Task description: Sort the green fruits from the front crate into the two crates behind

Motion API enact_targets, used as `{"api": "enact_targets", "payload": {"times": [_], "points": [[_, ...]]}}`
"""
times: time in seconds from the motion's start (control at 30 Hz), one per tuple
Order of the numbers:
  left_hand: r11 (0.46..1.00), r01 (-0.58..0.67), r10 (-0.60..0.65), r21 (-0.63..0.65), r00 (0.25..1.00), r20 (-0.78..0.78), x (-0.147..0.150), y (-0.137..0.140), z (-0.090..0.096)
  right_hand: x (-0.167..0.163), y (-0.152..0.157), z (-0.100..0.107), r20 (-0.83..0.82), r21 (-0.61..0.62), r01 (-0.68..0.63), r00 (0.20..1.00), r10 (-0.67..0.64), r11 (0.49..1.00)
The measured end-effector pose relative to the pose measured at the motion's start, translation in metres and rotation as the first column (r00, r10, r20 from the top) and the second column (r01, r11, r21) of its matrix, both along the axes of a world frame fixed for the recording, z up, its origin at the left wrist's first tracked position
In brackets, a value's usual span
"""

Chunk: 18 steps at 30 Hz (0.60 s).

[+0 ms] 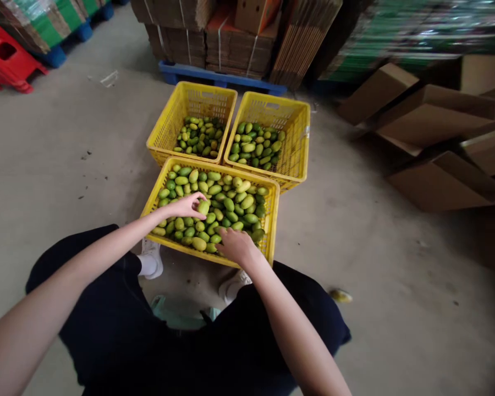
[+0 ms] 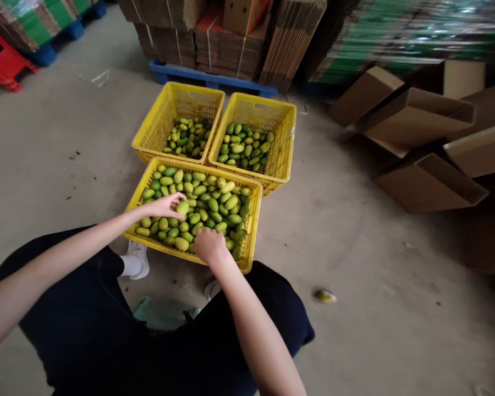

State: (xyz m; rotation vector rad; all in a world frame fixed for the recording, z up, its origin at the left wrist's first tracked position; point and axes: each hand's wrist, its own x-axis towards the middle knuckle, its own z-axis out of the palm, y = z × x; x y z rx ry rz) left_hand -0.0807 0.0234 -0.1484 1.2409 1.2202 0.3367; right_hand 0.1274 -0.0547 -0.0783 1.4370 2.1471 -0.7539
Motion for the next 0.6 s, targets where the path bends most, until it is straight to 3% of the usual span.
{"api": "enact_targets", "payload": {"times": [0.1, 0.2, 0.3, 0.47, 0.6], "points": [[0.99, 0.096, -0.105, 0.101, 0.991, 0.083, -0.016, -0.02, 0.055, 0.019, 0.007, -0.005, 0.032, 0.054, 0.121, 0.992, -0.122, 0.991], [0.965, 0.075, -0.081, 0.25, 0.997, 0.014, -0.027, -0.035, 0.086, 0.034, 0.031, -0.025, 0.048, 0.166, 0.31, 0.946, -0.322, 0.936], [0.919, 0.02, 0.007, 0.395, 0.998, -0.067, -0.032, -0.04, 0.093, 0.041, 0.069, -0.055, 0.07, 0.31, 0.369, 0.91, -0.408, 0.876], [0.869, -0.06, 0.108, 0.491, 0.992, -0.071, -0.048, -0.041, 0.091, 0.048, 0.132, -0.097, 0.163, 0.395, 0.085, 0.973, -0.161, 0.915], [0.83, -0.091, 0.181, 0.55, 0.977, -0.111, -0.057, -0.036, 0.095, 0.056, 0.154, -0.113, 0.162, 0.405, 0.049, 0.979, -0.124, 0.913]]}}
